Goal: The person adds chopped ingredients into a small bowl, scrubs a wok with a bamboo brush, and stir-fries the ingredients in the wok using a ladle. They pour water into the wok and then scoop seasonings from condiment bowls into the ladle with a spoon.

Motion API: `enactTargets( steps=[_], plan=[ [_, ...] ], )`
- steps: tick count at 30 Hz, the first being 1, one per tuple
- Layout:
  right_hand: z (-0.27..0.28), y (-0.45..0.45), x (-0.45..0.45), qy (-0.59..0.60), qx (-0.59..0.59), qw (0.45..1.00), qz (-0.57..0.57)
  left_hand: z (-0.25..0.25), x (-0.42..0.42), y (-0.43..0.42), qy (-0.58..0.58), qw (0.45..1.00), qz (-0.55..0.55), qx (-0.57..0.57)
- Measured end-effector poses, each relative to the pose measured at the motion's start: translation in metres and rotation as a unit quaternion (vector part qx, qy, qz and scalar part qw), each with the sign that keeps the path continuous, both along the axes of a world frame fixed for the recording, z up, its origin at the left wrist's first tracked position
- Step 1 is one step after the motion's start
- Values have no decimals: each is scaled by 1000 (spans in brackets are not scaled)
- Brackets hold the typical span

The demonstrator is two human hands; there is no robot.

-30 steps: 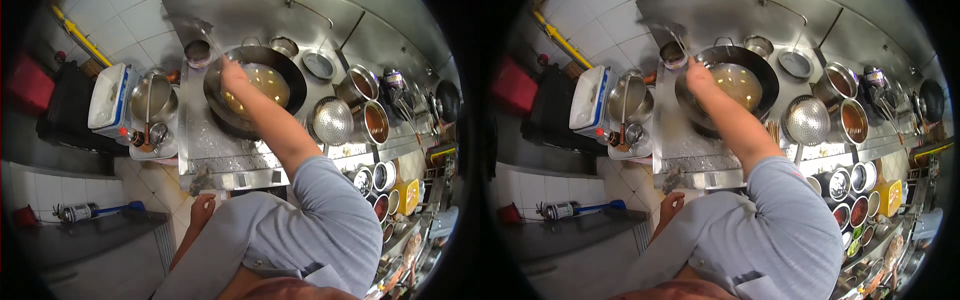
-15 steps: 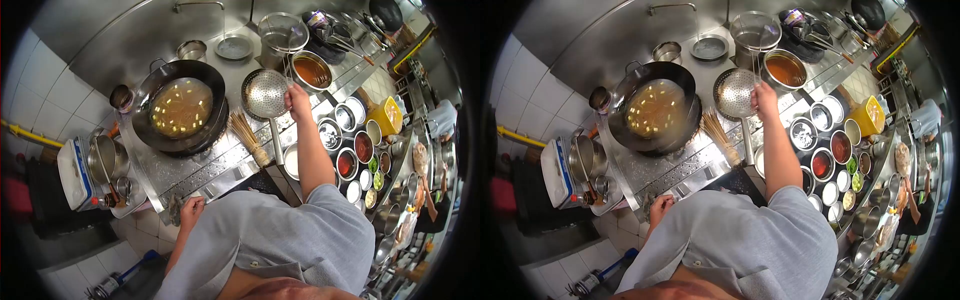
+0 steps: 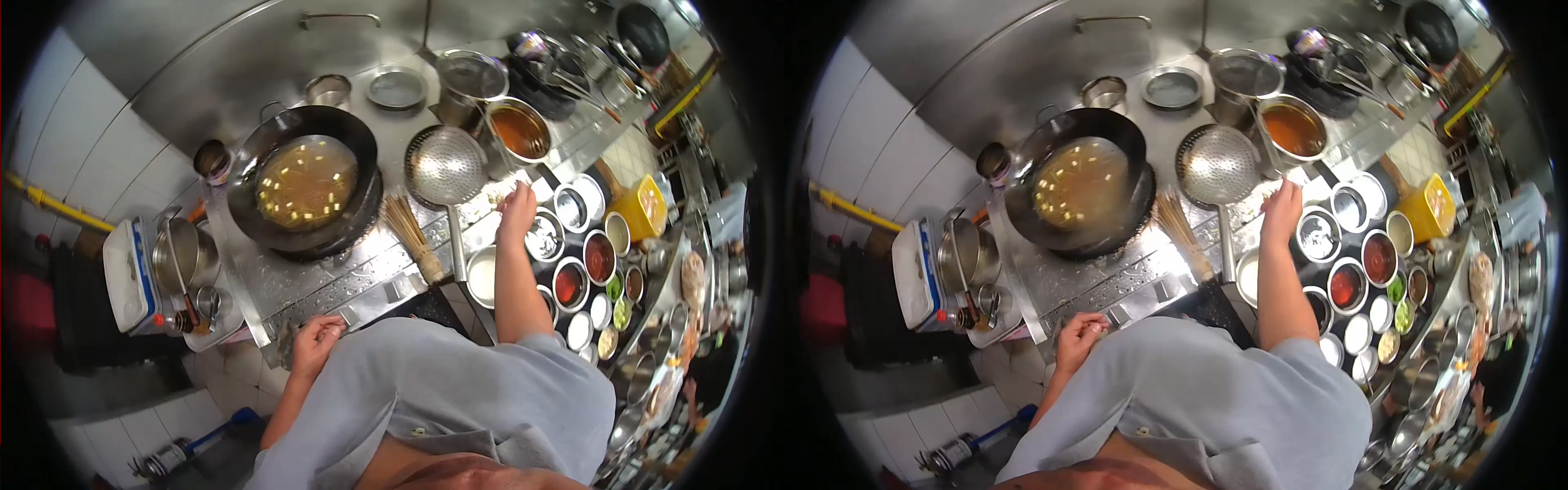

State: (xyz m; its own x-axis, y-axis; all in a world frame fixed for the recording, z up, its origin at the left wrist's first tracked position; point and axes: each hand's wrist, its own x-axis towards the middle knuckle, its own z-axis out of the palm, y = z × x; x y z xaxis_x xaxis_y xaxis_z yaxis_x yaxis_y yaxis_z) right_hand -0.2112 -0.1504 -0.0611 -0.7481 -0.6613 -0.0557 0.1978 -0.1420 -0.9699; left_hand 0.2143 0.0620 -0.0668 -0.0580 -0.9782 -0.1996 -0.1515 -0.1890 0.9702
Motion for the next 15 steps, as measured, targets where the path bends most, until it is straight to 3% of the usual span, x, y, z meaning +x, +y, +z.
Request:
enactTargets(
  steps=[1, 2, 4, 6, 8, 9, 11, 12, 13, 14, 15],
  plan=[
    [3, 24, 23, 125, 61, 989, 55, 5, 0, 2, 74, 996, -4, 40],
    [-10, 42, 41, 143, 115, 973, 141, 8, 1, 3, 74, 996, 10, 39],
    [-5, 82, 92, 154, 224, 914, 301, 12, 3, 4, 153, 983, -69, 69],
    [-63, 107, 117, 297, 163, 816, 469, 22, 3, 0, 150, 981, -105, 69],
    [-35, 115, 145, 381, 14, 730, 568, 34, 3, -4, 147, 976, -144, 68],
    [-25, 114, 146, 381, 14, 728, 570, 41, 3, -7, 128, 975, -180, 30],
    [-11, 100, 148, 488, -65, 706, 509, 44, 5, -7, 107, 970, -216, -8],
    [-26, 85, 135, 532, -30, 745, 401, 44, 7, -6, 106, 971, -212, -6],
    [15, 68, 125, 604, -72, 743, 280, 44, 9, -3, 106, 972, -209, -3],
    [14, 45, 98, 604, -63, 770, 198, 44, 11, -1, 107, 971, -212, -1],
    [31, 27, 75, 663, 5, 741, 104, 45, 12, 2, 102, 976, -192, 4]
  ],
)
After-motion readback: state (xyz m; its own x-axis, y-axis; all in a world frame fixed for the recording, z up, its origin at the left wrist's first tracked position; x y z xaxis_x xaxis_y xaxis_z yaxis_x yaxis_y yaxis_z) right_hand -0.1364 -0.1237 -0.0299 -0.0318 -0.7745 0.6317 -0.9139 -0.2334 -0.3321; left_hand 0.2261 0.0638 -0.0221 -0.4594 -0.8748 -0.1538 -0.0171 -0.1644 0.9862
